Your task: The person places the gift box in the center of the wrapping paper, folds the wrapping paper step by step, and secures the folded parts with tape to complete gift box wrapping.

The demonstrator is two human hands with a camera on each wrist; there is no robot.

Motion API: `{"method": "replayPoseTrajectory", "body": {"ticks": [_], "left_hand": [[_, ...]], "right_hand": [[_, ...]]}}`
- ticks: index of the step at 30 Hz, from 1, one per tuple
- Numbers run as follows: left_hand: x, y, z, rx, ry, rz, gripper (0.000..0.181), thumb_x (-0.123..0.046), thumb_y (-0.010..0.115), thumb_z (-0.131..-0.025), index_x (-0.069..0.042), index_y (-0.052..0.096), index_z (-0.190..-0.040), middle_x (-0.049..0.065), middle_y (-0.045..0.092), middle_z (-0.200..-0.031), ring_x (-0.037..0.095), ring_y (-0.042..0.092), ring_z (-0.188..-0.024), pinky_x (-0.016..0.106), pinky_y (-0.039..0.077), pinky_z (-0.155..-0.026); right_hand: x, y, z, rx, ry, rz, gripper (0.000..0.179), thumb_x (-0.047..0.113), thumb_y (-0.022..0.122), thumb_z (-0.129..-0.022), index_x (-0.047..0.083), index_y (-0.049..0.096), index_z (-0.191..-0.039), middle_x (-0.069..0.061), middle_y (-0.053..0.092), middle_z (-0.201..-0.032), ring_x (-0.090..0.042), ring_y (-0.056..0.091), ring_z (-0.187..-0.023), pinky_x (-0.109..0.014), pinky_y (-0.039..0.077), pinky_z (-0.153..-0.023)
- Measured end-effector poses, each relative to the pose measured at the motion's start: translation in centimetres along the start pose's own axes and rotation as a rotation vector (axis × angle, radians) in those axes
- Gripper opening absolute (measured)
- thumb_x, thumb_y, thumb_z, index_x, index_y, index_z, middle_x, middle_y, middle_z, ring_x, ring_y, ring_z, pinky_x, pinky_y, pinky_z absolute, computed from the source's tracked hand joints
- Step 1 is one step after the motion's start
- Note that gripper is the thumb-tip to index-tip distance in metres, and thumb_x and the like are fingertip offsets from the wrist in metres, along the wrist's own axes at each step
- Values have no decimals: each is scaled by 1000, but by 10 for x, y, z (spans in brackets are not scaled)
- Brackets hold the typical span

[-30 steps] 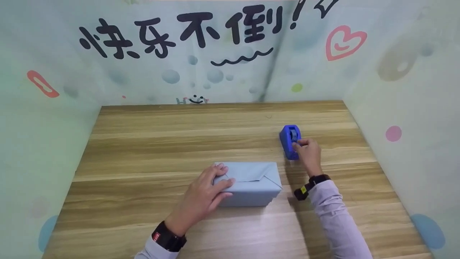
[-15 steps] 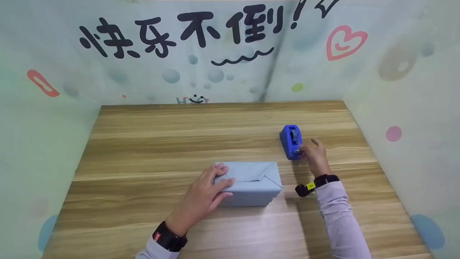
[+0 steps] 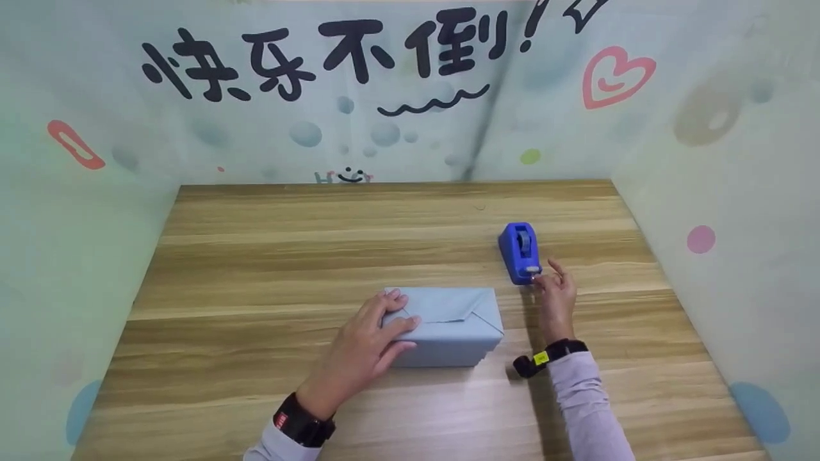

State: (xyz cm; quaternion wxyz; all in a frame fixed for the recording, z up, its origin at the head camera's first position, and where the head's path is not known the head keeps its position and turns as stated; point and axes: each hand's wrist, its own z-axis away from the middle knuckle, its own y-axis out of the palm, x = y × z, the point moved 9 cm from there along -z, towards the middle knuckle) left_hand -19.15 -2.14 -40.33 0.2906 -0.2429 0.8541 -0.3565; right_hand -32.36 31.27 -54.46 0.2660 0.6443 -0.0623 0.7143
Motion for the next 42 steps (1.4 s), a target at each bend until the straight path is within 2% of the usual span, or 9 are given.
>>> {"method": "replayPoseTrajectory", "body": {"ticks": [5, 13, 18, 22, 26, 32, 36, 39, 42], "left_hand": [[-2, 0, -1, -26, 26, 10, 29, -32, 64, -86, -17, 64, -111, 9, 53, -122, 25, 48, -124, 40, 38, -106], [0, -1, -1, -30, 17, 8, 29, -32, 64, -86, -17, 65, -111, 9, 53, -122, 25, 48, -124, 40, 37, -107], [-1, 1, -1, -17, 10, 6, 29, -33, 63, -87, -17, 64, -112, 9, 53, -122, 25, 47, -125, 39, 37, -106], [-1, 2, -2, -21, 11, 14, 30, -33, 64, -86, -17, 65, -111, 9, 53, -122, 26, 48, -124, 41, 38, -106], [-2, 2, -3, -22, 17, 16, 30, -32, 64, -86, -16, 65, -111, 9, 54, -122, 26, 48, -124, 40, 38, -106], [0, 3, -3, 2, 1, 2, 29, -33, 61, -88, -17, 64, -112, 8, 53, -123, 26, 46, -125, 39, 38, -106], [1, 3, -2, 25, -15, -13, 29, -35, 60, -88, -18, 64, -112, 7, 52, -124, 25, 45, -127, 38, 37, -107], [1, 2, -2, 28, -16, -30, 30, -35, 61, -88, -18, 64, -112, 7, 53, -124, 24, 45, -127, 38, 35, -108], [-1, 1, -2, 22, -10, -45, 31, -34, 61, -88, -17, 64, -113, 7, 54, -124, 25, 46, -126, 38, 36, -108]], "right_hand": [[-11, -4, -1, -4, 1, -35, 50, -9, 46, -86, 1, 40, -134, 3, 42, -74, -8, 50, -72, -22, 48, -77], [-4, -5, -1, -9, -6, 413, 39, 5, 53, -88, 3, 51, -127, 3, 50, -80, -10, 51, -70, -19, 44, -60], [18, 4, -1, 30, -222, 784, 25, 1, 52, -88, -4, 56, -112, -11, 54, -83, -17, 51, -69, -22, 41, -57], [39, 19, 1, 96, -395, 1072, 23, -7, 51, -85, -12, 58, -106, -27, 61, -87, -34, 57, -76, -40, 48, -67], [49, 28, 1, 142, -469, 1227, 23, -9, 54, -80, -15, 62, -100, -31, 64, -92, -42, 60, -85, -50, 47, -79], [61, 29, 5, 134, -545, 1389, 29, -7, 60, -75, -6, 66, -103, -25, 67, -87, -45, 59, -84, -52, 44, -75], [71, 39, 19, 193, -435, 1204, 34, -3, 56, -83, -4, 60, -117, -23, 67, -89, -34, 62, -81, -40, 49, -73], [83, 65, 45, 339, -305, 819, 37, 1, 58, -88, -4, 53, -125, -16, 66, -89, -21, 62, -77, -28, 51, -67], [96, 103, 84, 566, -195, 461, 43, 3, 59, -89, -3, 47, -129, -6, 63, -87, -13, 59, -72, -23, 51, -65]]}}
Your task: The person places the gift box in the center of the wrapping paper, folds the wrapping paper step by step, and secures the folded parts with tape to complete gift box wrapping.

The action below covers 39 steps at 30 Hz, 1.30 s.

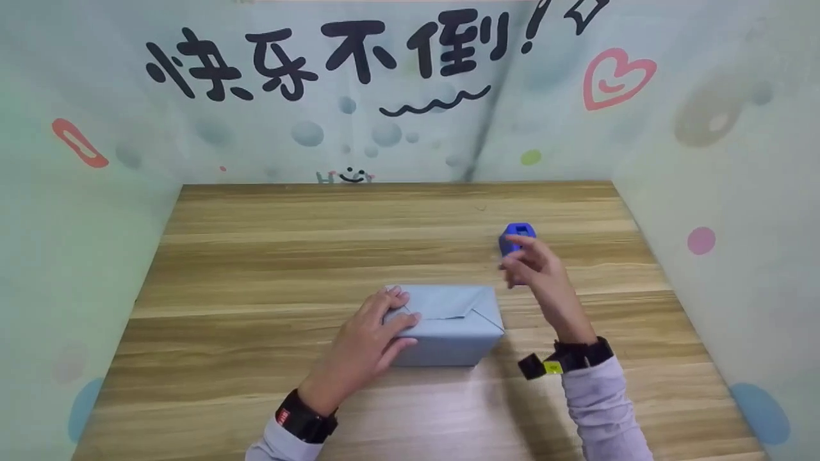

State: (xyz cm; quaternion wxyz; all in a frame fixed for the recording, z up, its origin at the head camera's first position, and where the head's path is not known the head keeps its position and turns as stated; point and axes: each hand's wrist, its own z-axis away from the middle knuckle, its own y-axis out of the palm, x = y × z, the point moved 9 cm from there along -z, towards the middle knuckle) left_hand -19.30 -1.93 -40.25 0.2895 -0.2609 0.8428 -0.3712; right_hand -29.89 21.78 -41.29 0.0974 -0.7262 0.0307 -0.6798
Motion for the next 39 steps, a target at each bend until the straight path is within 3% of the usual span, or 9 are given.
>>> {"method": "replayPoseTrajectory", "body": {"ticks": [2, 4, 7, 10, 17, 24, 31, 39], "left_hand": [[-1, -1, 0, -3, 8, -16, 31, -34, 62, -87, -17, 64, -113, 7, 54, -125, 26, 47, -125, 39, 36, -108], [-3, -2, -1, 1, 22, -35, 31, -33, 61, -88, -16, 64, -113, 5, 56, -126, 26, 47, -125, 38, 35, -109], [-6, -1, -2, 19, 44, -50, 29, -32, 61, -89, -14, 63, -112, 2, 57, -127, 27, 47, -126, 37, 32, -110], [-8, -2, -4, 35, 46, -50, 27, -29, 61, -89, -12, 63, -109, 0, 59, -125, 26, 48, -126, 36, 30, -112], [-17, -5, -10, 30, 64, -123, 30, -27, 65, -86, -11, 64, -111, 4, 64, -116, 24, 54, -118, 40, 30, -111], [-26, -8, -14, -24, 97, -207, 25, -30, 67, -84, -17, 67, -105, 3, 66, -108, 24, 58, -111, 39, 38, -106], [-36, -9, -16, -41, 180, -99, 23, -13, 68, -82, -6, 68, -104, 4, 66, -108, 18, 58, -107, 25, 48, -94], [-35, -8, -16, -4, 152, -67, 22, -13, 66, -84, -5, 66, -105, 4, 64, -105, 15, 59, -98, 21, 51, -85]], "right_hand": [[22, 31, 9, 162, -16, -147, 46, 5, 59, -89, -2, 43, -132, -3, 63, -87, -14, 59, -71, -26, 52, -65], [37, 59, 17, 331, -44, -178, 49, 7, 58, -90, 0, 40, -134, -3, 62, -87, -15, 58, -72, -27, 52, -65], [43, 94, 24, 555, -53, -87, 52, 8, 54, -92, 4, 33, -140, -3, 60, -87, -13, 58, -73, -26, 51, -66], [40, 113, 23, 726, -54, 23, 59, 1, 49, -93, 7, 25, -145, -5, 58, -84, -12, 58, -72, -23, 50, -65], [42, 129, 21, 973, -94, 189, 68, -3, 53, -87, 16, 24, -146, -2, 54, -80, -11, 53, -72, -20, 44, -66], [48, 137, 25, 1082, -150, 301, 74, -4, 55, -84, 17, 23, -147, -5, 54, -80, -10, 52, -72, -20, 45, -65], [51, 143, 26, 1092, -148, 389, 75, -8, 52, -81, 16, 23, -146, -2, 52, -78, -9, 50, -68, -18, 43, -61], [55, 147, 27, 1068, -263, 559, 78, -8, 56, -79, 15, 24, -146, -2, 52, -76, -7, 47, -64, -18, 42, -58]]}}
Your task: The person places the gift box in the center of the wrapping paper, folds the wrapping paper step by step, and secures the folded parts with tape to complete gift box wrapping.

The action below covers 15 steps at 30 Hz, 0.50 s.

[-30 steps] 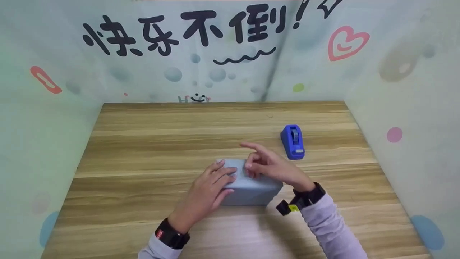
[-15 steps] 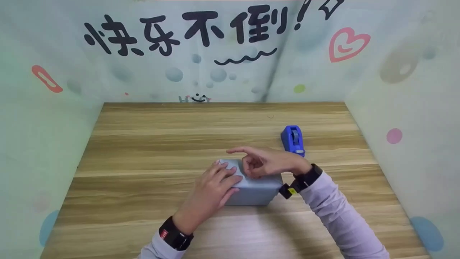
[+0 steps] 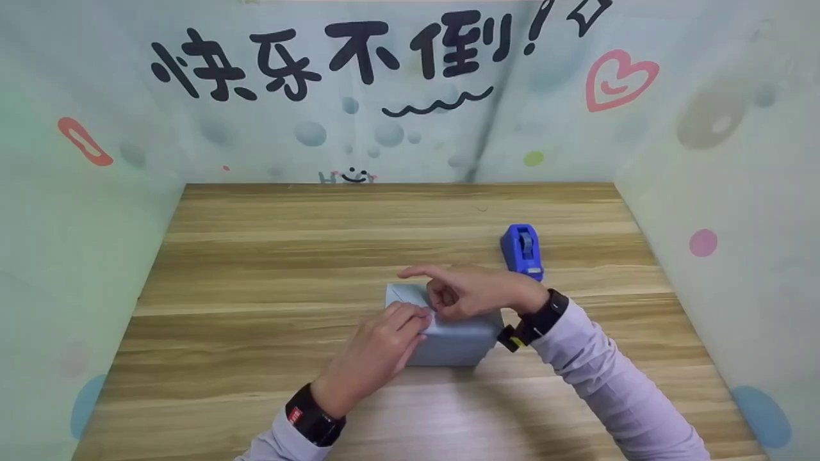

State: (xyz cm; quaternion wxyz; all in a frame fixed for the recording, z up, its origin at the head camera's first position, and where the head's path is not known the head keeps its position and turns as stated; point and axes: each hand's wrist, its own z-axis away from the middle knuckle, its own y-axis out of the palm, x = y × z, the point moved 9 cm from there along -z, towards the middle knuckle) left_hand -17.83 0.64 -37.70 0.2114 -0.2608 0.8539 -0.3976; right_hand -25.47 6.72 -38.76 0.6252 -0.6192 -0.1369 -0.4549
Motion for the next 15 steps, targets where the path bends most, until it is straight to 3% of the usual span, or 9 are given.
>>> {"method": "replayPoseTrajectory", "body": {"ticks": [7, 13, 15], "left_hand": [[-2, 3, -1, 5, 24, -23, 19, -10, 67, -82, -13, 66, -101, 1, 61, -96, 14, 57, -90, 23, 52, -75], [-6, 0, -3, -6, 59, -68, 24, -9, 69, -78, -17, 69, -100, 1, 62, -96, 15, 56, -88, 24, 51, -75], [-7, 0, -3, -2, 67, -69, 23, -9, 69, -78, -17, 69, -101, 0, 63, -98, 15, 56, -88, 24, 50, -75]], "right_hand": [[9, 0, 0, -17, 7, 167, 71, -3, 58, -80, 13, 28, -142, -2, 54, -71, -6, 46, -60, -18, 41, -57], [11, -4, 4, -18, 172, 260, 64, 2, 59, -84, 7, 30, -141, 3, 45, -66, -7, 42, -56, -19, 36, -53], [6, -8, 6, -26, 270, 293, 66, 10, 62, -85, 7, 29, -141, -1, 54, -76, -11, 50, -64, -23, 43, -59]]}}
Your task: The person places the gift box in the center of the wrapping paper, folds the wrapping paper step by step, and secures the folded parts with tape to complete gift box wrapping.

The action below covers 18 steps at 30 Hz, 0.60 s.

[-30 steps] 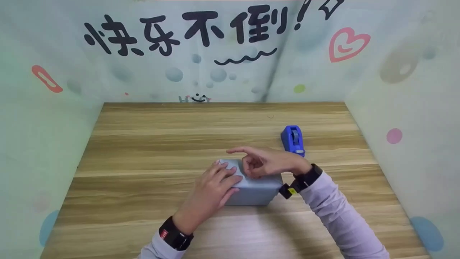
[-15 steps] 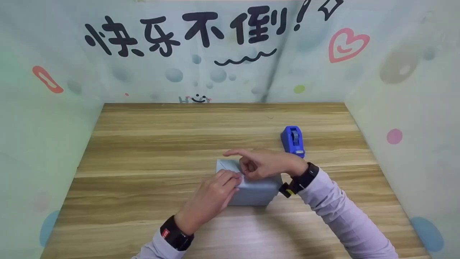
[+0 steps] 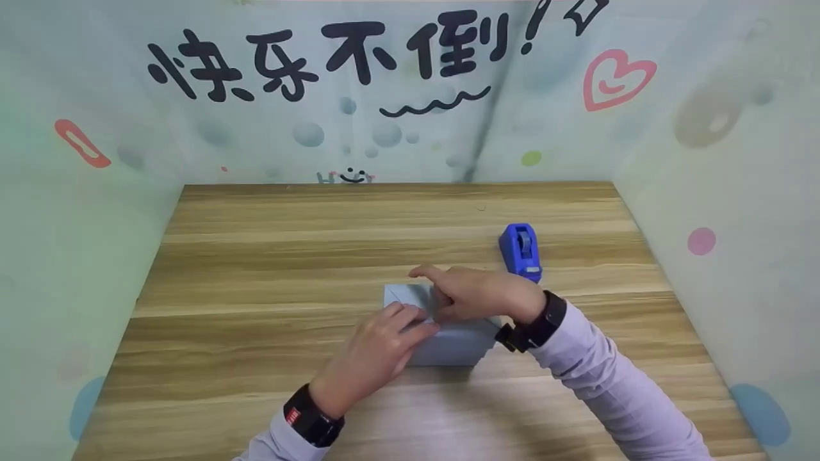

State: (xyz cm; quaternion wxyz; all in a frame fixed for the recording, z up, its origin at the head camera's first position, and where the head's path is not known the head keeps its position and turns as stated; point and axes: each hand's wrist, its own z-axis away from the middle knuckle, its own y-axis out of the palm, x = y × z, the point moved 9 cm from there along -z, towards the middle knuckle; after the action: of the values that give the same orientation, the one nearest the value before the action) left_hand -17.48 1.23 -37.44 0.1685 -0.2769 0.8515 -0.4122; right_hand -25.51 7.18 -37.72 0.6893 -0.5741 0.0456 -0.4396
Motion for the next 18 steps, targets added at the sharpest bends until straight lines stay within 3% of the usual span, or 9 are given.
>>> {"method": "replayPoseTrajectory", "body": {"ticks": [4, 6, 12, 18], "left_hand": [[-1, 0, 2, -4, 8, 20, 24, -10, 68, -80, -17, 69, -102, -2, 64, -103, 15, 57, -91, 24, 50, -79], [0, 1, 4, -7, 0, 31, 25, -9, 68, -79, -17, 69, -103, -3, 64, -104, 14, 57, -92, 23, 50, -80], [3, 3, 6, 4, -44, 52, 30, -8, 70, -77, -19, 70, -106, -4, 65, -103, 14, 57, -95, 23, 51, -82], [7, 4, 6, 9, -70, 51, 30, -10, 70, -78, -20, 69, -107, -3, 66, -103, 16, 58, -96, 25, 52, -84]], "right_hand": [[-21, -4, 0, -5, 181, 89, 76, 36, 69, -82, 9, 31, -141, -12, 61, -107, -22, 57, -92, -38, 49, -82], [-31, -5, 0, -6, 219, 107, 82, 46, 70, -78, 10, 31, -141, -13, 60, -111, -23, 56, -96, -40, 47, -87], [-44, -2, 1, 24, 178, -1, 77, 42, 69, -80, 13, 32, -140, -3, 50, -80, -15, 48, -73, -28, 42, -66], [-44, -2, 12, -19, 85, -98, 65, 28, 67, -84, 10, 36, -139, -4, 49, -85, -15, 47, -77, -27, 41, -70]]}}
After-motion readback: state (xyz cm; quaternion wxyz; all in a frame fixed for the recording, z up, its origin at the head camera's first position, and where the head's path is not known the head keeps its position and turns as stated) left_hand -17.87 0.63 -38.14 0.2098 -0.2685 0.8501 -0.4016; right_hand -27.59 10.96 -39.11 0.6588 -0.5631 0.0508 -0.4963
